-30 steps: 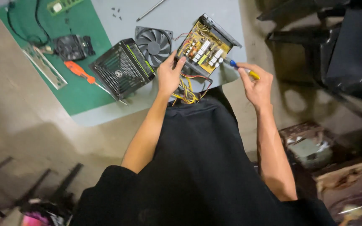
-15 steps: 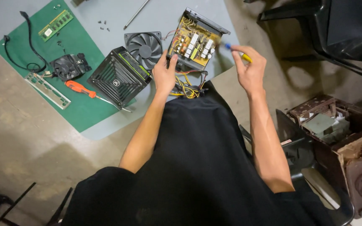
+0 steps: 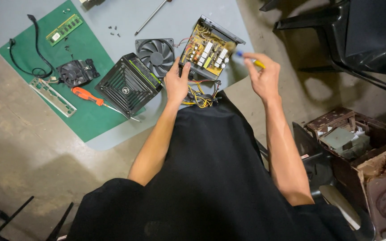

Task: The person cleans a computer power supply unit using a brush. They remove the fan cover, brush the internal components and wires, and then reattach the cover.

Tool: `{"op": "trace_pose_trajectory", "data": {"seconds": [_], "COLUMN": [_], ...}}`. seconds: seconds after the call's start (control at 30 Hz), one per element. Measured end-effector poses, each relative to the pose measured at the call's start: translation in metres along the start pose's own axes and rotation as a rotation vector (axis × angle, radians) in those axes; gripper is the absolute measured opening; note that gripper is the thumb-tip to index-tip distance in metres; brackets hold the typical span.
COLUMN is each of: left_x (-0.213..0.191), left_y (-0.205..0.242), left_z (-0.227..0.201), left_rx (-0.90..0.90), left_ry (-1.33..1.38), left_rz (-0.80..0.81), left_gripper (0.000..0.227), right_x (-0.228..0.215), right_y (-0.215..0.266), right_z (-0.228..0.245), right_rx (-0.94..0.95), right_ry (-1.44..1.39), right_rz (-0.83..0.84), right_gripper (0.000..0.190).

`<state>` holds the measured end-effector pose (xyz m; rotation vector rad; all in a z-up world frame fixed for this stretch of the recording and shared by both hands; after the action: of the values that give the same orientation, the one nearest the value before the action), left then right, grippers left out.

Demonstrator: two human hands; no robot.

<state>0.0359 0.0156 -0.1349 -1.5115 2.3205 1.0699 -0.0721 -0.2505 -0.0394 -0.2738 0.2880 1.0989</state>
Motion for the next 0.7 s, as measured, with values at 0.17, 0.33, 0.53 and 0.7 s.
{"op": "trace_pose_trajectory", "data": {"seconds": [0.17, 0.33, 0.53, 0.7], "left_x": [-0.001, 0.008, 0.008, 0.01], "left_y": [0.0, -0.007, -0.007, -0.008], "left_z": [0.0, 0.007, 0.007, 0.009], "left_rx": [0.0, -0.063, -0.05, -0.069], "left_ry": [0.017, -0.141, -0.135, -0.105], "left_rz": [-0.012, 0.114, 0.114, 0.113], "left_gripper": [0.062, 0.084, 0.082, 0.082], "right_x": [0.003, 0.031, 0.04, 0.054], "right_y": [-0.015, -0.038, -0.061, -0.073], "right_z": [0.021, 0.023, 0.021, 0.021], "right_rx": [-0.042, -0.042, -0.074, -0.067], "right_ry": [-0.004, 0.008, 0.107, 0.173], "right_rz": [-0.035, 0.244, 0.38, 0.376], "right_gripper": [0.013, 0.014, 0.019, 0.021]}}
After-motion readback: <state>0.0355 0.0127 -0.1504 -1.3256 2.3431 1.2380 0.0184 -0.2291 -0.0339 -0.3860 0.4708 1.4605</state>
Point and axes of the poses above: each hand's wrist, its own y-axis away from the middle knuckle, its own x-axis out of the palm, z = x × y, the point moved 10 cm from there along -y, towards the middle knuckle, and after that the axes turned 13 degrees about -y, right-handed, at the moved point
